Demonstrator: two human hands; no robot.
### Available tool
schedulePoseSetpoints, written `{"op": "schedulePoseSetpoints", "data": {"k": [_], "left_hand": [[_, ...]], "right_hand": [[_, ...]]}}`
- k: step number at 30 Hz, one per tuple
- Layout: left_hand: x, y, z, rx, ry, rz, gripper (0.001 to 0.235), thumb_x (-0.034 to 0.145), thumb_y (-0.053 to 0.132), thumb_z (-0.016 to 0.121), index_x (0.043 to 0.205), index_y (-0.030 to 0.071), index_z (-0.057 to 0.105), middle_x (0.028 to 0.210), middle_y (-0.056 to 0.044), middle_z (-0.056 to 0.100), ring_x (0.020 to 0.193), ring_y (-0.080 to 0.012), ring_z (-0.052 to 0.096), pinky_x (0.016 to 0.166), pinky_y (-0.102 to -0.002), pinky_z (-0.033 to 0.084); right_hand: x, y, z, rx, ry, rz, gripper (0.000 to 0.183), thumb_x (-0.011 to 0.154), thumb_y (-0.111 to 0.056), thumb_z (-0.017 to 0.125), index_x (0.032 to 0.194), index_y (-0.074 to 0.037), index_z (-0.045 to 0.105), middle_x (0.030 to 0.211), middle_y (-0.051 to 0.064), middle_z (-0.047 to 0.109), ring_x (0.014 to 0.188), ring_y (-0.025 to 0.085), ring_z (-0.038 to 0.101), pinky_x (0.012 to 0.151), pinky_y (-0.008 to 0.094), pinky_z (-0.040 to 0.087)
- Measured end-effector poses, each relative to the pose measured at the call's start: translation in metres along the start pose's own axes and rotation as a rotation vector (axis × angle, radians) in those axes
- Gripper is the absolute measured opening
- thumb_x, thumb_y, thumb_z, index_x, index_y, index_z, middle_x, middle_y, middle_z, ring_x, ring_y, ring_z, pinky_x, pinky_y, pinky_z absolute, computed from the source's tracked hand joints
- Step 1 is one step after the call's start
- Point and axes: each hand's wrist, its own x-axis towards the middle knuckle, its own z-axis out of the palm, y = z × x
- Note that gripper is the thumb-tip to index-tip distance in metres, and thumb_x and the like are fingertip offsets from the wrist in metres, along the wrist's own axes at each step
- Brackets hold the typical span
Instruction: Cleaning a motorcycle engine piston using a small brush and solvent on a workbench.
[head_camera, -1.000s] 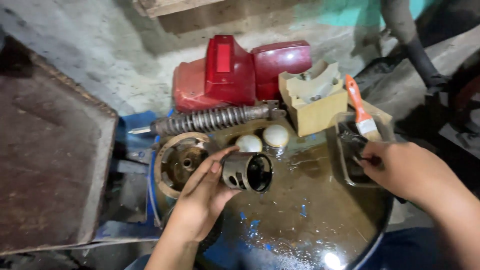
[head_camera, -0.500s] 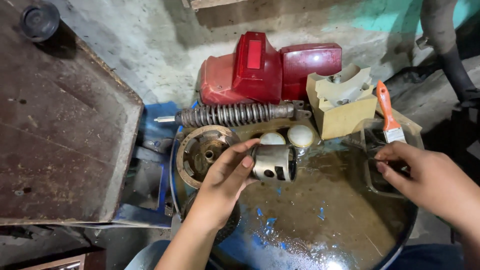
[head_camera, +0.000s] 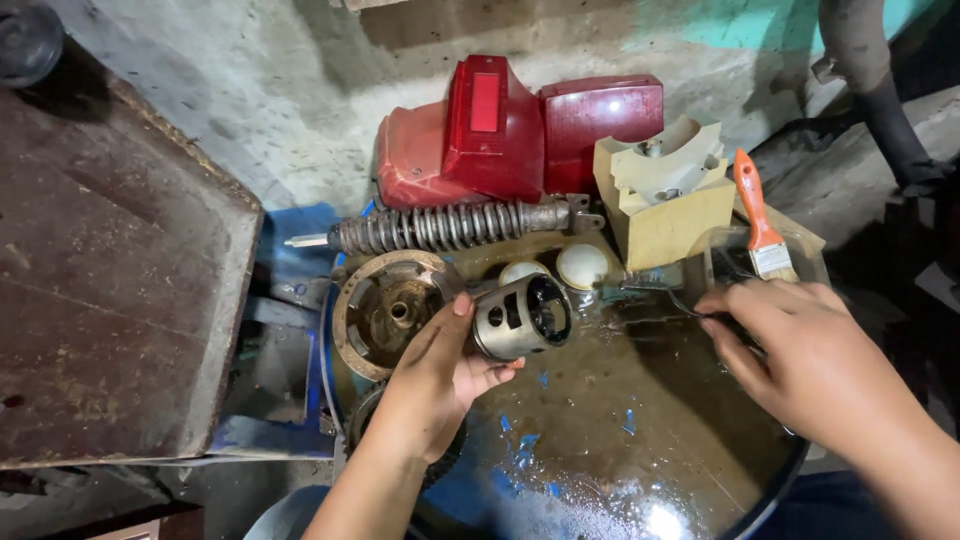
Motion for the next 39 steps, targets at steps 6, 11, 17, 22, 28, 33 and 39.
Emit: {"op": "schedulePoseSetpoints", "data": {"k": [6,11,17,22,28,33,39], "left_hand": [[0.015,-0.02,-0.021,0.036,-0.099,0.08,0.054,0.109,0.032,0.074,0.153,0.002,0.077,0.139,-0.023,0.087,0.103,-0.037,0.084,0.107,-0.062,0.073],[0.01,-0.022,-0.02,0.173,-0.158,0.162,0.052,0.106,0.019,0.083,0.157,0.008,0.079,0.137,-0.011,0.084,0.108,-0.0223,0.077,0.106,-0.05,0.073],[0.01,-0.028,-0.022,0.316,-0.177,0.336,0.062,0.096,0.01,0.096,0.156,0.008,0.079,0.136,-0.014,0.088,0.121,-0.0262,0.086,0.106,-0.04,0.071],[0.006,-0.025,-0.02,0.369,-0.223,0.348,0.065,0.095,0.016,0.096,0.157,0.01,0.077,0.144,-0.017,0.088,0.127,-0.0301,0.088,0.109,-0.042,0.074],[0.004,-0.03,-0.016,0.457,-0.17,0.343,0.06,0.1,0.022,0.093,0.159,0.013,0.081,0.132,-0.006,0.083,0.124,-0.0209,0.084,0.107,-0.038,0.065],[0.003,-0.045,-0.008,0.452,-0.22,0.352,0.049,0.101,0.014,0.095,0.149,0.012,0.083,0.125,-0.008,0.092,0.114,-0.0218,0.088,0.104,-0.037,0.07],[-0.002,-0.045,-0.003,0.506,-0.172,0.267,0.055,0.102,0.023,0.093,0.155,0.013,0.085,0.12,-0.002,0.085,0.112,-0.0166,0.081,0.102,-0.035,0.064]], "right_hand": [[-0.001,-0.007,-0.002,0.023,0.019,-0.027,0.018,0.111,-0.024,0.079,0.127,-0.017,0.076,0.118,-0.001,0.088,0.112,0.03,0.084,0.11,0.05,0.06],[-0.002,-0.006,-0.003,0.042,0.027,-0.033,0.021,0.11,-0.023,0.079,0.129,-0.015,0.076,0.122,-0.001,0.088,0.113,0.029,0.084,0.108,0.05,0.059],[-0.001,-0.005,-0.005,0.072,0.031,-0.054,0.022,0.11,-0.027,0.08,0.129,-0.017,0.078,0.12,-0.002,0.088,0.112,0.027,0.084,0.11,0.047,0.057],[0.004,-0.017,-0.011,0.103,0.033,-0.108,0.019,0.11,-0.031,0.082,0.122,-0.017,0.081,0.111,0.0,0.088,0.103,0.029,0.083,0.113,0.048,0.059],[0.007,-0.029,-0.01,0.069,0.103,-0.279,0.016,0.111,-0.028,0.082,0.124,-0.017,0.081,0.098,-0.002,0.078,0.096,0.027,0.076,0.111,0.049,0.056],[0.005,-0.048,-0.008,-0.005,0.209,-0.353,0.01,0.111,-0.022,0.085,0.119,-0.019,0.08,0.112,-0.006,0.082,0.099,0.024,0.072,0.134,0.057,0.047],[0.003,-0.063,-0.013,-0.132,0.344,-0.39,0.005,0.115,-0.019,0.087,0.117,-0.016,0.083,0.107,-0.003,0.08,0.093,0.024,0.071,0.134,0.059,0.048]]}}
